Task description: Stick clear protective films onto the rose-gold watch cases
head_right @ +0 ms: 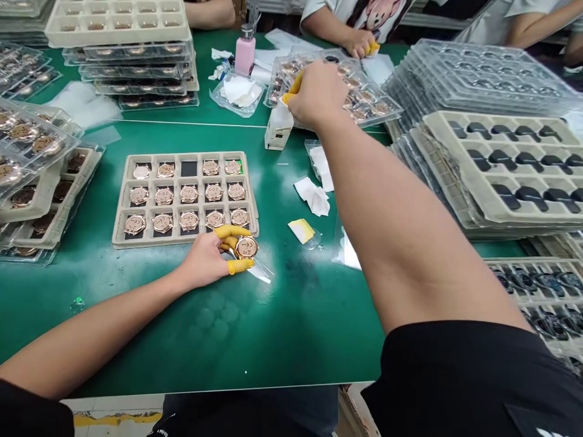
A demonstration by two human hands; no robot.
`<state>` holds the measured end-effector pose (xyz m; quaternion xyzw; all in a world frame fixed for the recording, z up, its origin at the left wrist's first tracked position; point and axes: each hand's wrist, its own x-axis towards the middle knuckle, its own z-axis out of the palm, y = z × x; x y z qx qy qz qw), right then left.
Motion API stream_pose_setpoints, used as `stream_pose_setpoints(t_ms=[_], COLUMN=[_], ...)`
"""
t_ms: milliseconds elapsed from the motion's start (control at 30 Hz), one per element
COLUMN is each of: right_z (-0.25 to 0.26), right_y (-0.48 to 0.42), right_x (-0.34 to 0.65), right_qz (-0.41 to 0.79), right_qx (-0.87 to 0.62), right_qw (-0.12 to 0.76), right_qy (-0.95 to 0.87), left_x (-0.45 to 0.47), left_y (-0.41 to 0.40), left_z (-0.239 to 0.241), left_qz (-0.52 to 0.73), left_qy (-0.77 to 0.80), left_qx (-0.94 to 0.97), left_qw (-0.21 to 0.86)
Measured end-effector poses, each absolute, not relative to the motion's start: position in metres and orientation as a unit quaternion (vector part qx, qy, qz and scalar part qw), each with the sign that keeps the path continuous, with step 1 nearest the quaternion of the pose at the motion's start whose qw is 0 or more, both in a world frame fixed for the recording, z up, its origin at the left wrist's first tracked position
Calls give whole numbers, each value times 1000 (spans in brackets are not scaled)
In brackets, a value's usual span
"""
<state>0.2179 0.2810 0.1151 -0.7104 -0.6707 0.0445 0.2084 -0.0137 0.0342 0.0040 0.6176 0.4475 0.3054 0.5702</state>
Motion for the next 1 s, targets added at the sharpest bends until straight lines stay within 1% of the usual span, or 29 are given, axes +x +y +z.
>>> stream_pose_setpoints(t_ms=[33, 100, 167, 200, 233, 267, 333, 367, 400, 467, 533, 600, 733, 867, 1000], right_z=[121, 131, 130, 125, 116, 105, 77, 63, 51, 32, 23, 19, 16, 14, 12], right_y=[277, 261, 229, 205, 177, 146, 87, 62, 42, 22, 19, 25, 31, 26, 22], right_x=[213, 206, 204, 204, 204, 204, 202, 201, 199, 196, 194, 195, 196, 196, 195], right_qz=[47, 51, 74, 92, 155, 218, 303, 305, 280, 215, 146, 111, 112, 88, 101], right_qx=[-718, -717, -687, -664, -625, -585, -523, -504, -489, -456, -450, -452, -409, -464, -423], right_qw=[235, 319, 411, 437, 496, 512, 492, 474, 448, 423, 421, 422, 425, 413, 428], right_qy=[-653, -618, -595, -600, -582, -590, -627, -654, -694, -753, -774, -778, -800, -779, -792], left_x=[-14, -14, -13, -12, -12, -11, -10, -10, -10, -10, -10, -10, -10, -10, -10], left_y=[34, 35, 35, 35, 36, 36, 36, 36, 36, 36, 36, 36, 35, 34, 33], left_z=[3, 1, -1, -3, -3, -4, -4, -4, -3, -3, -3, -3, -3, -1, 0], left_qz=[310, 319, 327, 331, 336, 339, 340, 340, 339, 343, 349, 353, 347, 349, 339], left_qy=[446, 444, 437, 432, 428, 425, 424, 424, 423, 420, 421, 424, 422, 433, 428], left_qx=[619, 619, 613, 608, 603, 599, 590, 585, 581, 579, 579, 576, 581, 577, 594], left_qw=[567, 563, 571, 577, 583, 588, 597, 602, 607, 609, 605, 603, 603, 599, 591])
